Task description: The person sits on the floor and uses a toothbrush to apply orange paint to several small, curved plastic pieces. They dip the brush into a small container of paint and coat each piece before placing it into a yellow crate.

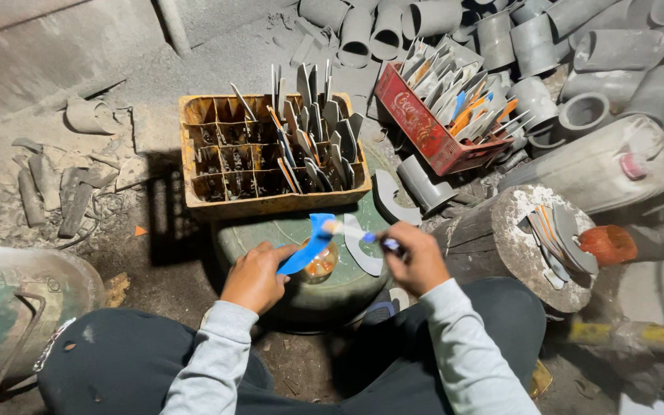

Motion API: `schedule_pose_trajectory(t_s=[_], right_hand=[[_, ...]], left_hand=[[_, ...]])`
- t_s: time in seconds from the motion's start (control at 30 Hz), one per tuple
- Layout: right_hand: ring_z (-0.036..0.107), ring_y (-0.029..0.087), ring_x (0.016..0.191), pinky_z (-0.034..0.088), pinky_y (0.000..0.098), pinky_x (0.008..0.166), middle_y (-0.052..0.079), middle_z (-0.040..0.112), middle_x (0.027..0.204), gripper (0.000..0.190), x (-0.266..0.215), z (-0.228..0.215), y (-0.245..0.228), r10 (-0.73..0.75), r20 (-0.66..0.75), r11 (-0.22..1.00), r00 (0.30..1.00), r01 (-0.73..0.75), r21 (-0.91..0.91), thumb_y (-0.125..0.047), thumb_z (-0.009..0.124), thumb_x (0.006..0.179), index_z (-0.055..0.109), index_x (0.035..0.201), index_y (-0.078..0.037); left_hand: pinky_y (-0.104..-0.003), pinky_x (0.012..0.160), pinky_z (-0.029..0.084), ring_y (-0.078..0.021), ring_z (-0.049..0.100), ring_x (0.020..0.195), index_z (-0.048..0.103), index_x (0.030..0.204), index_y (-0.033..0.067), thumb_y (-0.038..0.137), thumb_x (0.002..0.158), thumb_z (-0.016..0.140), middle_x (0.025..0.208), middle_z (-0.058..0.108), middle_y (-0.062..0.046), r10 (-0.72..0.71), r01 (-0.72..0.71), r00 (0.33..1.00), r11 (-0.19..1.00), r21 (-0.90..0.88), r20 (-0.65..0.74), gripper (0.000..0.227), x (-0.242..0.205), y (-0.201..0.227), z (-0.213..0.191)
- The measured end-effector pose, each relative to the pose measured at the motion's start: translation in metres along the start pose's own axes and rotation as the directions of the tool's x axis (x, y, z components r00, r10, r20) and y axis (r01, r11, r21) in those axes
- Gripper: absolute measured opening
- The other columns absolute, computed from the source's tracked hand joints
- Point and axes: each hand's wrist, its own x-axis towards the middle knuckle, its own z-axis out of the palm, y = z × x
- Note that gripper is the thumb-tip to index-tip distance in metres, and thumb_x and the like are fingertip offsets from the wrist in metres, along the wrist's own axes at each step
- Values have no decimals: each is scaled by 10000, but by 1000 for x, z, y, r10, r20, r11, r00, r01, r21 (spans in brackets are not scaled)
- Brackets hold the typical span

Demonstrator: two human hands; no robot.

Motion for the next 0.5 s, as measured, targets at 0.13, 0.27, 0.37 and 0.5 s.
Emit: schedule_pose_trajectory(t_s=[0.13, 0.27, 0.37, 0.5], right_hand=[[674, 306, 786, 547, 376, 681, 113, 647, 898, 304, -2, 10, -3, -72, 111, 997, 991, 74, -7, 23, 719, 707, 687, 999, -54], [666, 344, 812, 531, 421, 700, 99, 650, 906, 265, -2, 12, -5, -6, 4, 981, 1000, 7, -196, -9, 743, 740, 725, 982, -114], [662, 353, 845, 542, 418, 711, 103, 645, 918, 349, -6, 16, -8, -126, 122, 988, 985, 135, -74, -15, 736, 655, 713, 990, -108], [676, 322, 841, 538, 412, 711, 87, 663, 925, 243, -2, 17, -3, 19, 126, 997, 992, -9, -83, -56, 727, 759, 714, 993, -118]], left_hand=[[-516, 888, 541, -420, 656, 1012, 701, 1227, 270, 120, 766, 798, 1032, 681, -147, 1, -1, 1000, 1000, -5, -16, 494, 0, -3, 4], [-516, 904, 535, -419, 656, 1011, 701, 1230, 246, 119, 750, 806, 1030, 690, -153, 2, -2, 1000, 1000, -16, -6, 508, 3, -6, 8], [-507, 911, 536, -411, 664, 1006, 706, 1227, 246, 128, 742, 820, 1023, 701, -154, 0, -1, 1000, 999, -46, -8, 512, 8, -7, 10], [-498, 879, 557, -404, 681, 973, 701, 1235, 231, 81, 746, 800, 1018, 697, -152, 35, -38, 997, 998, -46, -68, 521, 3, -11, 12]])
